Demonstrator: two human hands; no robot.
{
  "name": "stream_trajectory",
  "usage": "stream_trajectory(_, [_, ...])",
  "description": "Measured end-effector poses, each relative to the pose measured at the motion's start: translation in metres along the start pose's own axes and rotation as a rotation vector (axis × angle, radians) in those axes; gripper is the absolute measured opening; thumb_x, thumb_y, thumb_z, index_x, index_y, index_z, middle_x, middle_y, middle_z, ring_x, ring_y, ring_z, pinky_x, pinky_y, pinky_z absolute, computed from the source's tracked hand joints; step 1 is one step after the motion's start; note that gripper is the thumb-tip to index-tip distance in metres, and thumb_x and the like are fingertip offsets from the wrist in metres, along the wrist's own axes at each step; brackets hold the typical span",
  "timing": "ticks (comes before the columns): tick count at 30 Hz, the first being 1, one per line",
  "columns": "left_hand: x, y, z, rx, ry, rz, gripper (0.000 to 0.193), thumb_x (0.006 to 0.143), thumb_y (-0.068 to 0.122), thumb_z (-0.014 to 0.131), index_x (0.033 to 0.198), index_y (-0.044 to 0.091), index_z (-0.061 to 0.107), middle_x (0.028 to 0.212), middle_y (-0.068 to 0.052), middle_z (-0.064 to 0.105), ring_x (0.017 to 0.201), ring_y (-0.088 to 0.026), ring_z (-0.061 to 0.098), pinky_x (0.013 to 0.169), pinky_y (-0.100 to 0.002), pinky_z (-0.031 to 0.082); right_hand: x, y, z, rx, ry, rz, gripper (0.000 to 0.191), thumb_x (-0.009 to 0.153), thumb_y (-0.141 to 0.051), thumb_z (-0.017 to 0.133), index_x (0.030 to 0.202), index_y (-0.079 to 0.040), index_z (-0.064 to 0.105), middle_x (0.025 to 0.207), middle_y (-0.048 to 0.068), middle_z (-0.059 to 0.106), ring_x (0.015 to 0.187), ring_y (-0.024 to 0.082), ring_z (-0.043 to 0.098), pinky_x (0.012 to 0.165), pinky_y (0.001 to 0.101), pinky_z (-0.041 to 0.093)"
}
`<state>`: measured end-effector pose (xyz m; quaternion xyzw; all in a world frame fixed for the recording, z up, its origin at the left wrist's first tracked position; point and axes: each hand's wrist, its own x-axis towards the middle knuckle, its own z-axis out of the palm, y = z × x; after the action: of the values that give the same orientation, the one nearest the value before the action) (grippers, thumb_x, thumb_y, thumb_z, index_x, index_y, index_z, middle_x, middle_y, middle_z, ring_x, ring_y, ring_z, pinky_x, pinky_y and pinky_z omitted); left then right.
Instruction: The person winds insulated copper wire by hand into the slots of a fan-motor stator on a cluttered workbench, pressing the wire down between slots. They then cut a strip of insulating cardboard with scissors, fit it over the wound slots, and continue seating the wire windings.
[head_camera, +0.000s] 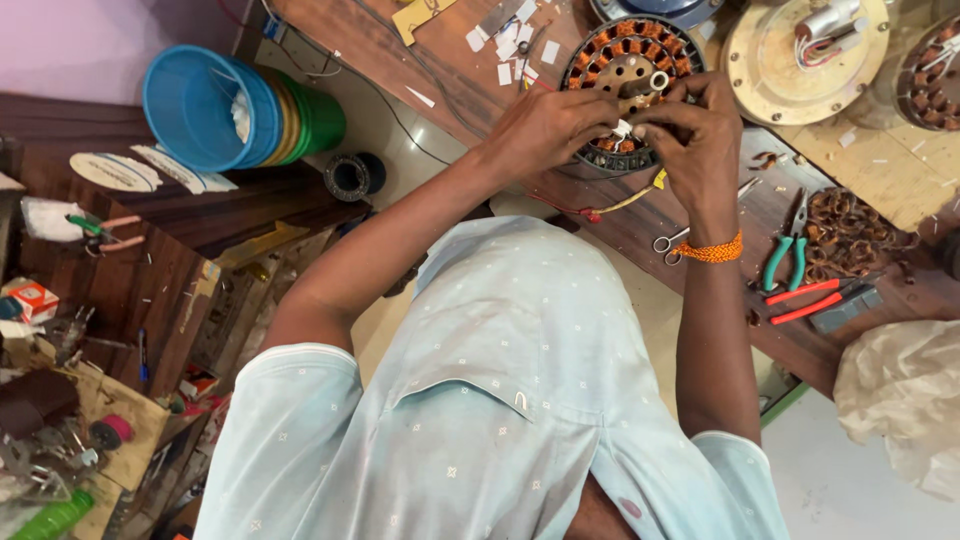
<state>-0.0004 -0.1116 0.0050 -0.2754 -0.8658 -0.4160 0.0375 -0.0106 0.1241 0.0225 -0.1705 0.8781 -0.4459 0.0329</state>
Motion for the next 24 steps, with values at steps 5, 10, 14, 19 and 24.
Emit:
stream_trajectory(5, [-0.002,-0.009,0.002,-0.029,0.015,0.052,0.016,0.096,0.02,0.075,0.11,0.013,0.073,0.116,-0.001,0.074,0.091,-0.025,0.075,0.074,-0.036,0.06,-0.002,0.006,0.005,0.064,-0.013,0.059,0.025,0.084,0.001,0.087,0.107,-0.01,0.083,0.109,0.008,0.057,0.103,0.023,0.061,0.086,0.0352,0.052])
stream_trajectory(10, [0.0,-0.01,0.0,0.027,0.014,0.084,0.014,0.096,0.022,0.076,0.106,0.013,0.074,0.111,0.003,0.076,0.082,-0.024,0.075,0.065,-0.037,0.059,-0.001,0.008,0.006,0.066,-0.051,0.046,0.022,0.089,0.002,0.085,0.109,-0.006,0.081,0.114,0.01,0.059,0.106,0.023,0.063,0.09,0.0352,0.053])
stream_trajectory(14, [-0.003,-0.007,0.005,0.165,0.096,0.104,0.012,0.095,0.024,0.076,0.102,0.015,0.074,0.107,0.005,0.077,0.071,-0.021,0.073,0.053,-0.036,0.054,-0.007,-0.001,0.013,0.024,0.009,0.004,0.018,0.097,0.003,0.081,0.114,-0.003,0.077,0.12,0.012,0.059,0.112,0.025,0.065,0.093,0.0354,0.055])
stream_trajectory(19, [-0.015,-0.011,0.021,0.19,0.156,0.085,0.005,0.098,0.02,0.073,0.103,0.018,0.074,0.104,0.005,0.076,0.065,-0.017,0.07,0.054,-0.033,0.053,-0.026,-0.014,0.036,-0.003,0.192,0.051,0.022,0.088,-0.001,0.086,0.108,-0.002,0.076,0.121,0.014,0.059,0.115,0.031,0.062,0.097,0.04,0.051])
stream_trajectory(24, [-0.007,-0.014,0.048,0.043,0.246,0.074,0.02,0.094,0.02,0.069,0.114,0.023,0.07,0.1,0.001,0.074,0.067,-0.02,0.071,0.054,-0.033,0.055,-0.024,-0.008,0.037,0.026,0.268,0.014,0.027,0.089,0.003,0.083,0.114,-0.004,0.079,0.125,0.012,0.063,0.122,0.031,0.06,0.109,0.042,0.047])
